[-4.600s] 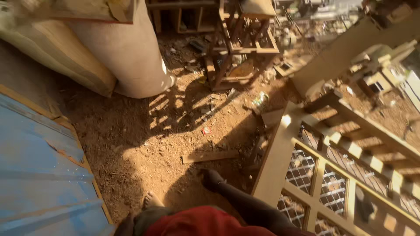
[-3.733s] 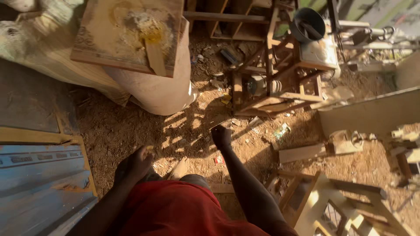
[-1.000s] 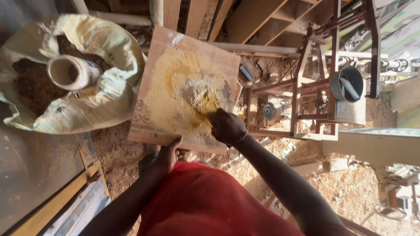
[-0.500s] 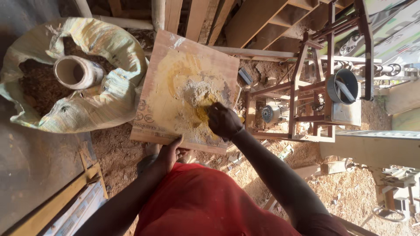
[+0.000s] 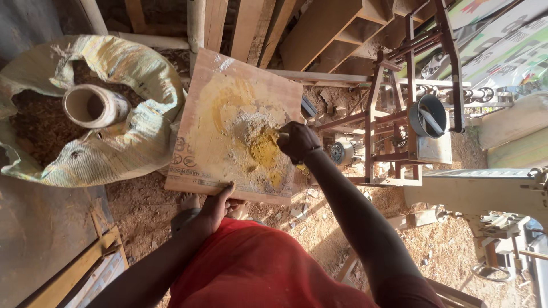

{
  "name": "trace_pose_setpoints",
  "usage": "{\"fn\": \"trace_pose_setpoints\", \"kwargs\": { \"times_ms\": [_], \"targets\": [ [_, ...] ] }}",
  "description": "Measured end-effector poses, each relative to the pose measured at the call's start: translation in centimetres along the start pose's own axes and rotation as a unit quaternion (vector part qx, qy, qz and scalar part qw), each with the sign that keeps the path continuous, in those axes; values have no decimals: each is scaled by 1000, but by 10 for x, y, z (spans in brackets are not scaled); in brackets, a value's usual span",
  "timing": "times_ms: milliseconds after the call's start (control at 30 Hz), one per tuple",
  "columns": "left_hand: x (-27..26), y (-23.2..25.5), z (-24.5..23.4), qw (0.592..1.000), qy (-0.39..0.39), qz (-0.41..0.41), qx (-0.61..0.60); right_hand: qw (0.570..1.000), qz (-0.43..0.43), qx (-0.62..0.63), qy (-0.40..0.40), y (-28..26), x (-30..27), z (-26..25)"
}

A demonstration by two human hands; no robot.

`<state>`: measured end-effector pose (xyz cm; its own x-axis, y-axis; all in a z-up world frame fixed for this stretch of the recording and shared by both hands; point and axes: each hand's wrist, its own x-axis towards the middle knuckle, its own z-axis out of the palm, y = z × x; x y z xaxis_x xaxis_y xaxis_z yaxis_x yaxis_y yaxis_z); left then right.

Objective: The person mixes yellow wood filler on a plywood board and applies it to the joints and surfaces of a large wooden frame using a small wooden block.

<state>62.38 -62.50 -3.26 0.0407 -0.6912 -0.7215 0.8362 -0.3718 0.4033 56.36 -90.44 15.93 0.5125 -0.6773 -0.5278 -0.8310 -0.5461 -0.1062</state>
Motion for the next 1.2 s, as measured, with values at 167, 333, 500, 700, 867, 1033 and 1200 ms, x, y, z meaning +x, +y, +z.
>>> {"fn": "trace_pose_setpoints", "kwargs": {
  "times_ms": [167, 333, 500, 700, 867, 1033, 1200],
  "targets": [
    [0, 6, -3, 1000, -11, -13, 13, 999, -10, -35, -7, -16, 4, 17],
    [-8, 1, -5, 999, -40, 19, -26, 998, 11, -38, -49, -34, -33, 31],
    [-15, 11, -3, 998, -56, 8, -19, 991, -41, -75, -101, -43, -64, 40],
    [-15, 18, 0, 997, -63, 32, 18, 966, -76, 12, -247, -41, -37, 58],
    [-8, 20, -1, 998, -58, 37, 14, 942, -261, -116, -174, -10, 22, 76],
    [-9, 14, -4, 998, -64, 14, 10, 930, -283, -233, -5, 1, 26, 39],
    [-10, 13, -5, 997, -68, 7, -17, 981, -168, 25, 89, -37, -51, 66]
  ]
}}
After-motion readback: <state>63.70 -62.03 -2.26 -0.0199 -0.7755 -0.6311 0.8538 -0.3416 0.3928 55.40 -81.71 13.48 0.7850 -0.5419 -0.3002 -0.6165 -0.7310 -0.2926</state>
